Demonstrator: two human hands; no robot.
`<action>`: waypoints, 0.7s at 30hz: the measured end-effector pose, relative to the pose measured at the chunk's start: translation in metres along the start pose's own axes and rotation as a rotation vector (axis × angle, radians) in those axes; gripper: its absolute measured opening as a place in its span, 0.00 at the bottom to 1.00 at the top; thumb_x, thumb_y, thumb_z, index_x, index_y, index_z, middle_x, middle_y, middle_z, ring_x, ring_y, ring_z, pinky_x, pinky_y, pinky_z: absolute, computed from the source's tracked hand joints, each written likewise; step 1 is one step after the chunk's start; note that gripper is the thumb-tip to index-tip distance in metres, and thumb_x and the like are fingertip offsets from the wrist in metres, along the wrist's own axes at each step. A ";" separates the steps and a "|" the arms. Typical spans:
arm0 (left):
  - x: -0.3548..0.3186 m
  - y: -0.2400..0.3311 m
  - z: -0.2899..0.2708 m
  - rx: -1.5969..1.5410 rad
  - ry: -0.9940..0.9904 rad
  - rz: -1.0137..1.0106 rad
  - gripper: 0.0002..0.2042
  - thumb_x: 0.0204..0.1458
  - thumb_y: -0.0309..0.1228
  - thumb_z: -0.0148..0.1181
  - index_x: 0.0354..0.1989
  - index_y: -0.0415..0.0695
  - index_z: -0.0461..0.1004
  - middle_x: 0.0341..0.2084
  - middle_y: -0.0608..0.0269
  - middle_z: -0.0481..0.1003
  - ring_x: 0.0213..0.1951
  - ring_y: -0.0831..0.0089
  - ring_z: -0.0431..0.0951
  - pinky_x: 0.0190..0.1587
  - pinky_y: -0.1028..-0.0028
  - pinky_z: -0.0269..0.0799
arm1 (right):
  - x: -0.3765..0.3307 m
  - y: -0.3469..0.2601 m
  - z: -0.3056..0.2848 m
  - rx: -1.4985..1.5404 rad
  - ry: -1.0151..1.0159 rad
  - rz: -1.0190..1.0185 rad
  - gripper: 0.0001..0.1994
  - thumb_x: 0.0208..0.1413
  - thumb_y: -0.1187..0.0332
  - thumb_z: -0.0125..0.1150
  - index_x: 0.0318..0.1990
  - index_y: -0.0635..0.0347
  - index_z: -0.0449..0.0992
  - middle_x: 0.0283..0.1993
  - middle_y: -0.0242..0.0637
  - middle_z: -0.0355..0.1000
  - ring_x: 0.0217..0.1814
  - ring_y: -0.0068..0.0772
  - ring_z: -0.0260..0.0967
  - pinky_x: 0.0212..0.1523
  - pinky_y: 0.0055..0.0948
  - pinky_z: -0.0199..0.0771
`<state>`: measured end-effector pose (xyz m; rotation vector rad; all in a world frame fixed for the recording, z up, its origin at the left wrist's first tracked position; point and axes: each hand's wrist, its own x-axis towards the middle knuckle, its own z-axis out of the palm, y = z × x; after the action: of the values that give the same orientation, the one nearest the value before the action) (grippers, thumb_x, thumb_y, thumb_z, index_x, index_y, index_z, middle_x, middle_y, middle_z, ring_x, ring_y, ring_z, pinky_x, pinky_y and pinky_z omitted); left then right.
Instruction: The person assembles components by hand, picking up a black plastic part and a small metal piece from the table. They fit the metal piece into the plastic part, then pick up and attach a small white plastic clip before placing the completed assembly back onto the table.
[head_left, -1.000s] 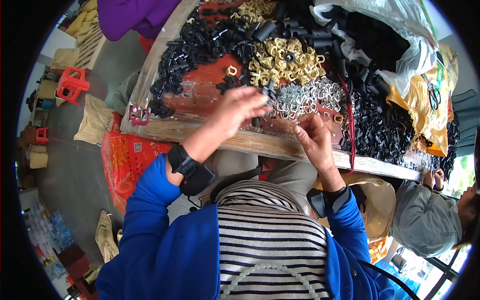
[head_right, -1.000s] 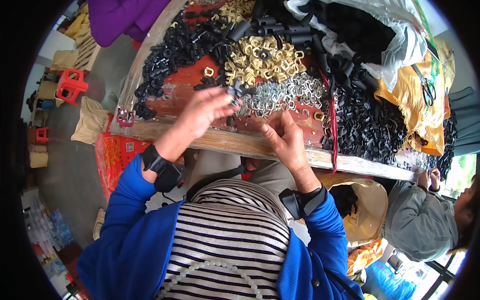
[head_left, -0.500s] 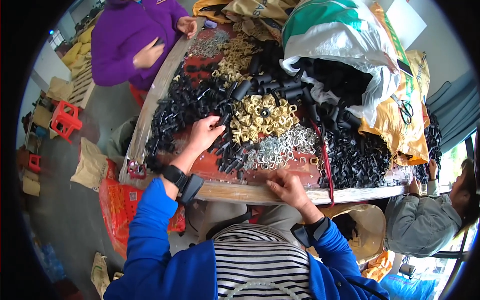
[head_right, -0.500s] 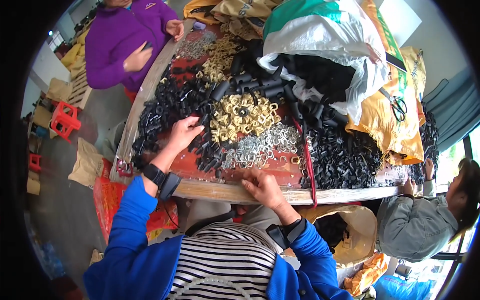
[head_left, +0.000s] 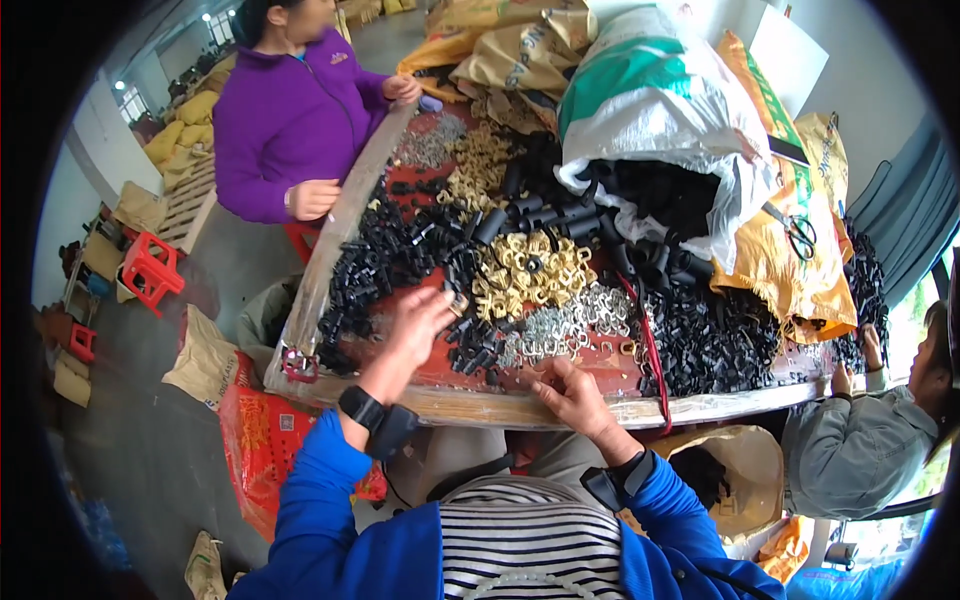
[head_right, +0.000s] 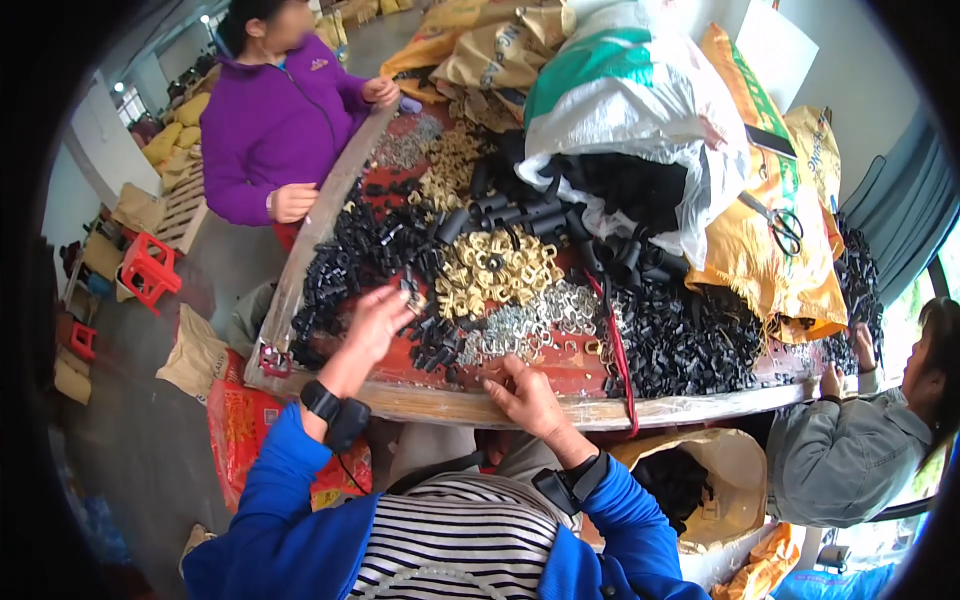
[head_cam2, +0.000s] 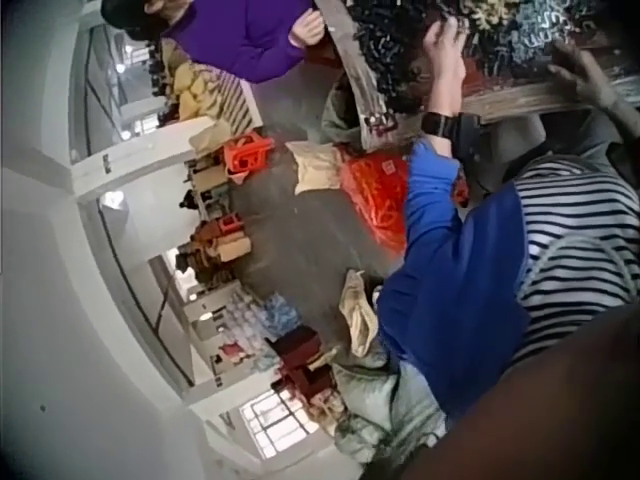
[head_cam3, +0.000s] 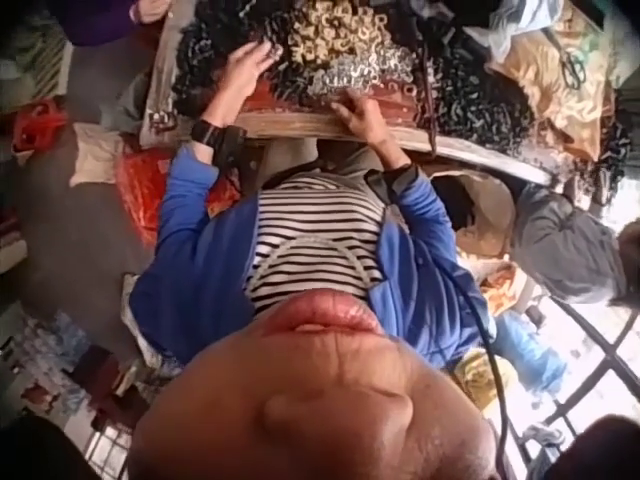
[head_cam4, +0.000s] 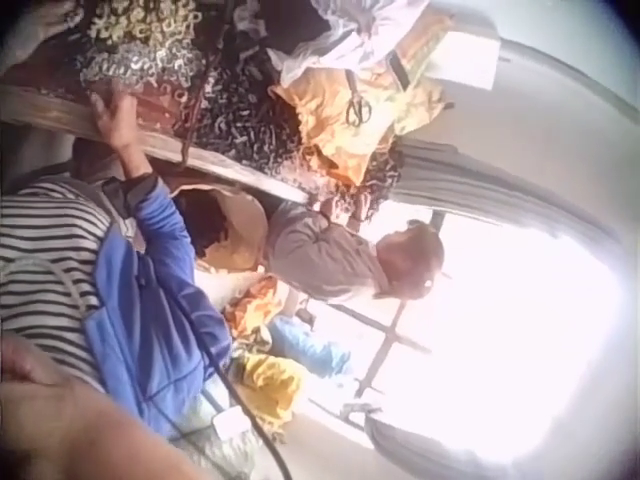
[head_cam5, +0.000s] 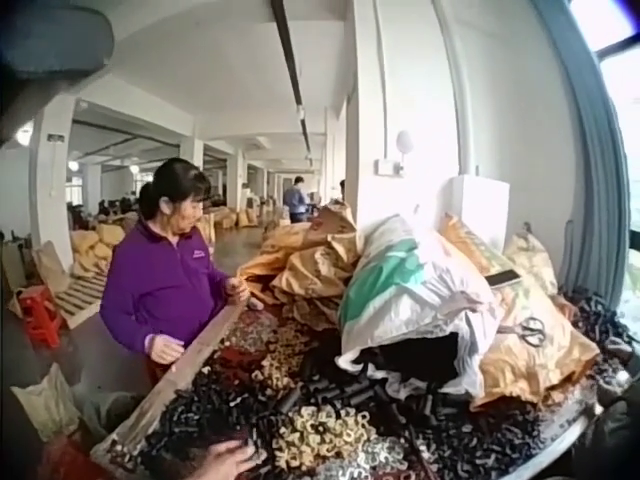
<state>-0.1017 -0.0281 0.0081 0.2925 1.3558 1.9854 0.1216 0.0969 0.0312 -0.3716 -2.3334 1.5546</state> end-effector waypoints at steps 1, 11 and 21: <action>-0.010 0.000 0.013 -0.079 -0.015 -0.052 0.06 0.44 0.25 0.50 0.32 0.39 0.68 0.30 0.60 0.71 0.34 0.69 0.72 0.40 0.71 0.67 | -0.001 -0.004 0.001 -0.005 0.006 -0.020 0.09 0.43 0.70 0.55 0.33 0.62 0.66 0.17 0.35 0.63 0.18 0.22 0.60 0.20 0.23 0.62; -0.064 -0.023 0.074 -0.364 -0.254 -0.395 0.06 0.45 0.27 0.50 0.32 0.40 0.67 0.29 0.59 0.71 0.33 0.69 0.71 0.39 0.69 0.68 | -0.005 -0.007 0.007 -0.258 0.205 -0.245 0.10 0.42 0.69 0.56 0.31 0.61 0.65 0.20 0.35 0.60 0.18 0.31 0.60 0.19 0.25 0.61; -0.051 -0.031 0.078 -0.505 -0.212 -0.632 0.07 0.46 0.30 0.49 0.33 0.41 0.66 0.29 0.58 0.70 0.34 0.68 0.71 0.38 0.71 0.68 | 0.006 0.010 -0.003 -0.347 0.239 -0.358 0.09 0.41 0.70 0.57 0.29 0.61 0.65 0.19 0.36 0.60 0.18 0.35 0.60 0.18 0.27 0.60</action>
<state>-0.0090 0.0010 0.0242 -0.1480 0.6592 1.6195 0.1175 0.1055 0.0241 -0.1878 -2.3167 0.8928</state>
